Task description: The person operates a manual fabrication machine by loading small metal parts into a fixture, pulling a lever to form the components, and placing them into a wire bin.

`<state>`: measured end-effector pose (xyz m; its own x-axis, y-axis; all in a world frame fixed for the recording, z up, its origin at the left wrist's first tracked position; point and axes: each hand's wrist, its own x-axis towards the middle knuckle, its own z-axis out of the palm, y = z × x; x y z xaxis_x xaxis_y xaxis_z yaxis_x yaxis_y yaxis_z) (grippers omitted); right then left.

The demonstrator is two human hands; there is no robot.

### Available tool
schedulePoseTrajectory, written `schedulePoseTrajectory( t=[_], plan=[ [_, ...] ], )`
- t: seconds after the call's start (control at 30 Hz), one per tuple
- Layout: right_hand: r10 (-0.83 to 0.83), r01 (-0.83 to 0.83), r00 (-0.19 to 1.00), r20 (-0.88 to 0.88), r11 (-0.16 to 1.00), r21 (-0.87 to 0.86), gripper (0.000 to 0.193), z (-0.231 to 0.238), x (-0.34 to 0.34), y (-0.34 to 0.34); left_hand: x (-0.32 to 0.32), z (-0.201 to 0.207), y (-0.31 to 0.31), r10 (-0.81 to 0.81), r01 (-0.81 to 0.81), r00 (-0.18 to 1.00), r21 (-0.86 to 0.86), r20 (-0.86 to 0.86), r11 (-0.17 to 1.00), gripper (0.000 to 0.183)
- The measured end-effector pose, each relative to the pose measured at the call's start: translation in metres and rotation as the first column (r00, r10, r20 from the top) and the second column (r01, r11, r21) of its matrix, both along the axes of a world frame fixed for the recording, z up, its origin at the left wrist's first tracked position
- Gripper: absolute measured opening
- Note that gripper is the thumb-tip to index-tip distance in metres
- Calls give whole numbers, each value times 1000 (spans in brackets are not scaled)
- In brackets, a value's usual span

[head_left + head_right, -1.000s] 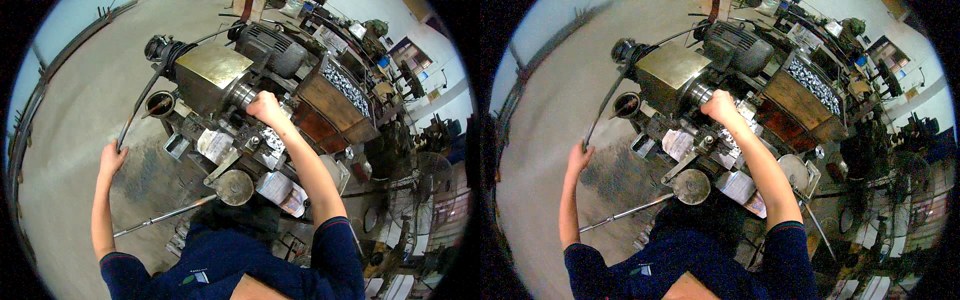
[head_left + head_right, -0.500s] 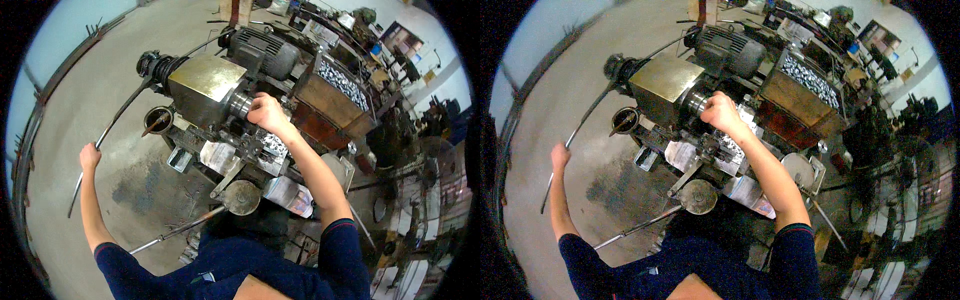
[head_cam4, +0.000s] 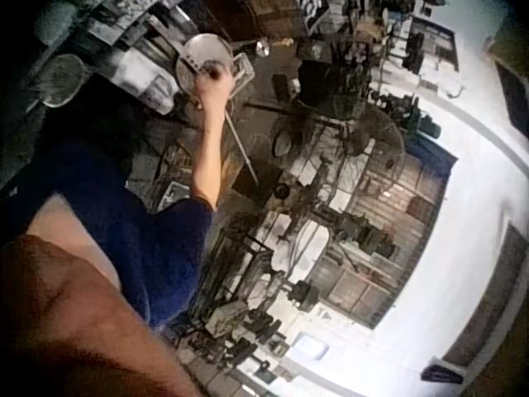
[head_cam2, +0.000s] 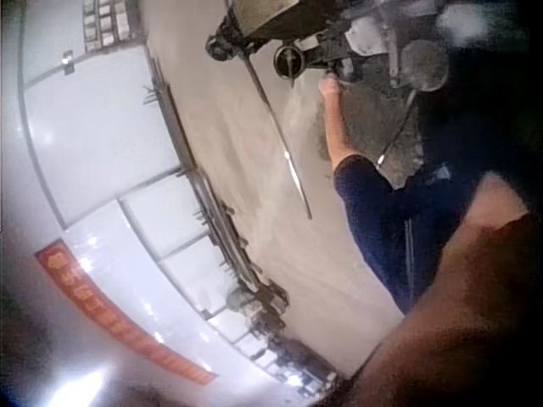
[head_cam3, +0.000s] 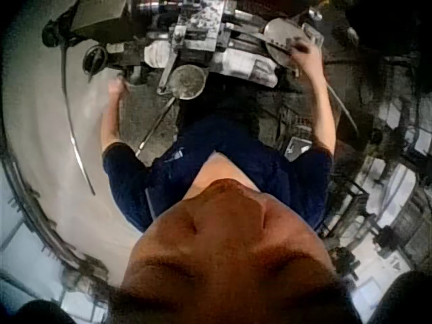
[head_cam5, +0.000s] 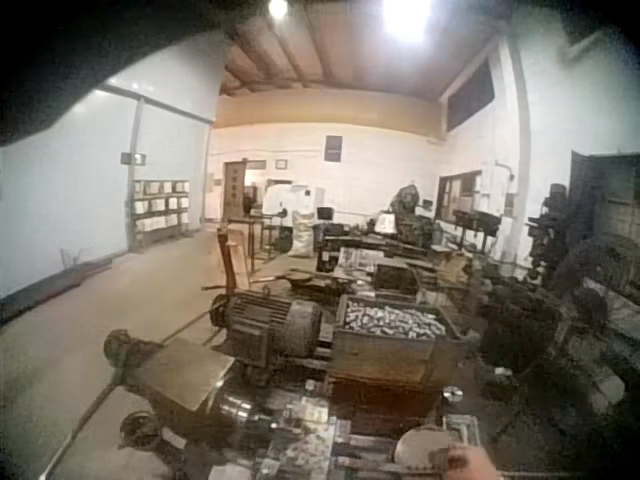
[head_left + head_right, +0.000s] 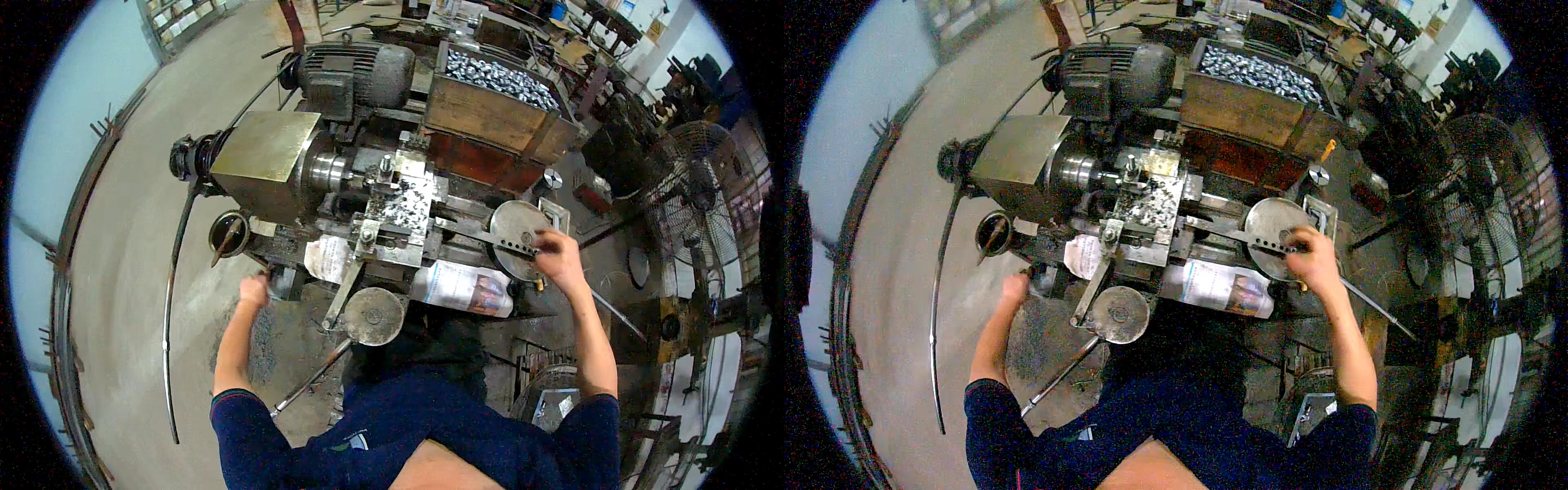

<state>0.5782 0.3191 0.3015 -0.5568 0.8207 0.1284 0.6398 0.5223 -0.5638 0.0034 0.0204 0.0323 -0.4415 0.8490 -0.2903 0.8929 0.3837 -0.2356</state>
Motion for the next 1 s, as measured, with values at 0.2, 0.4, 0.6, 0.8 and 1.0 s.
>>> schedulePoseTrajectory(
  t=[0.2,0.4,0.6,0.8,1.0],
  plan=[
    [-467,393,851,243,870,296,39,-79,172,17,17,40,18,93,-99,994,120,54,988,24],
    [-658,631,336,674,688,357,43,-123,288,0,20,35,-23,356,-445,840,144,409,884,39],
    [-678,652,456,577,695,301,29,-149,271,-81,18,16,-84,387,-438,696,-69,605,896,43],
    [-619,704,606,499,710,25,35,-141,192,-191,46,11,-108,519,-577,525,-166,674,800,41],
    [-650,771,597,470,628,-109,29,-128,152,-213,49,12,-87,401,-512,614,-43,680,858,40]
  ],
)
